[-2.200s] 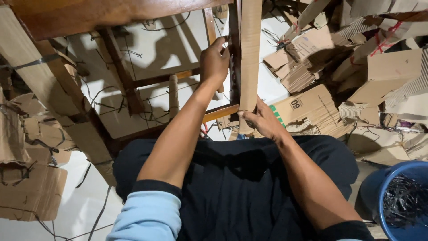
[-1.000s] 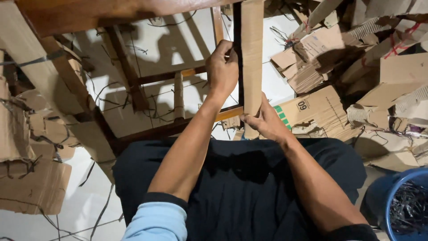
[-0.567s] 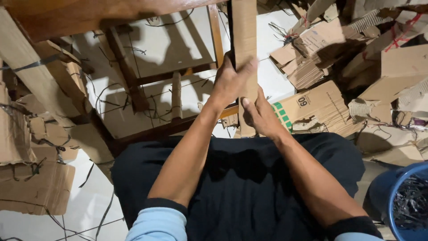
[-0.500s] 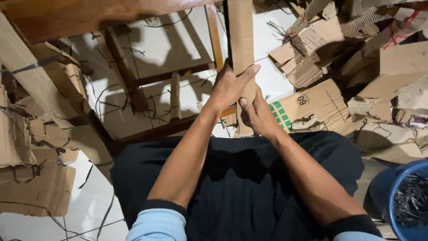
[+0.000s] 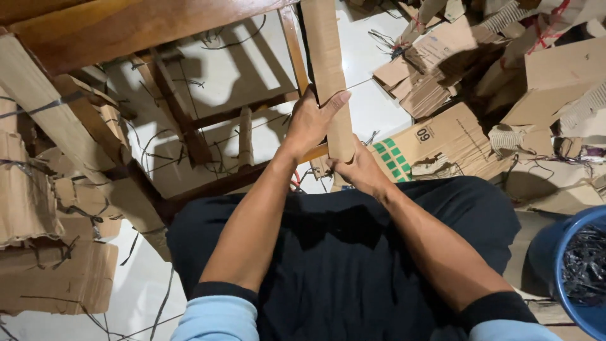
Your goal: The person sits on the floor and ties bundles of cardboard with black string. They wrap the string around the cardboard, pull it tight, and tie knots to secure the bundles. The person handles multiple bundles, placing some on a wooden chair and others on the floor.
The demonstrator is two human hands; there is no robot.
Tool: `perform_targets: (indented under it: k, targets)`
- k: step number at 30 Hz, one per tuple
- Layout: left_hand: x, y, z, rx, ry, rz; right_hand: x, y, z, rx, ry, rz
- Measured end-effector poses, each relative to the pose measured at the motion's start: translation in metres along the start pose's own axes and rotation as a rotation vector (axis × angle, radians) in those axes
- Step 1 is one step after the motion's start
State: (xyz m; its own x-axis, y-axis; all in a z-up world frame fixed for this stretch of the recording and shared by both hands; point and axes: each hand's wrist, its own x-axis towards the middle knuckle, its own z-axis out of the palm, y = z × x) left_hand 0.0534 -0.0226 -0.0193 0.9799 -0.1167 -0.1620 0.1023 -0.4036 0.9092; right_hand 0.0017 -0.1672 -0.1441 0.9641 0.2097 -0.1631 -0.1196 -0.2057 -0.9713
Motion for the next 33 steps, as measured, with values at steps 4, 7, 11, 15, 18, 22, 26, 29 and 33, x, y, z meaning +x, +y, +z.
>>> perform_targets:
  k: [4,7,11,15,18,22,26,29,33]
  targets:
    - [-0.007,0.002,0.001,0.048,-0.028,-0.052,0.016,0.038,0.007,-0.083,0.132,0.018]
    - [-0.020,0.006,-0.001,0.107,-0.110,-0.099,0.020,0.040,0.016,-0.085,0.222,0.016]
    - [-0.030,0.006,-0.003,0.151,-0.192,-0.135,0.016,0.033,0.015,-0.014,0.235,-0.073]
    - [-0.018,-0.025,0.004,0.187,-0.191,-0.129,0.009,0.034,0.012,0.054,0.201,-0.143]
    - [-0.030,-0.009,0.005,0.214,-0.162,-0.158,0.012,0.047,0.011,0.129,0.086,-0.160]
    - [-0.029,-0.004,0.008,0.320,-0.108,-0.146,0.026,0.065,0.017,0.044,0.151,-0.052]
    - [-0.031,-0.009,0.010,0.372,-0.071,-0.156,0.031,0.079,0.013,0.058,0.178,0.018]
    - [-0.034,-0.008,0.009,0.371,-0.079,-0.174,0.037,0.076,0.005,0.075,0.107,0.019]
    - [-0.042,-0.001,0.008,0.388,-0.092,-0.153,0.042,0.070,-0.003,0.107,0.007,0.027]
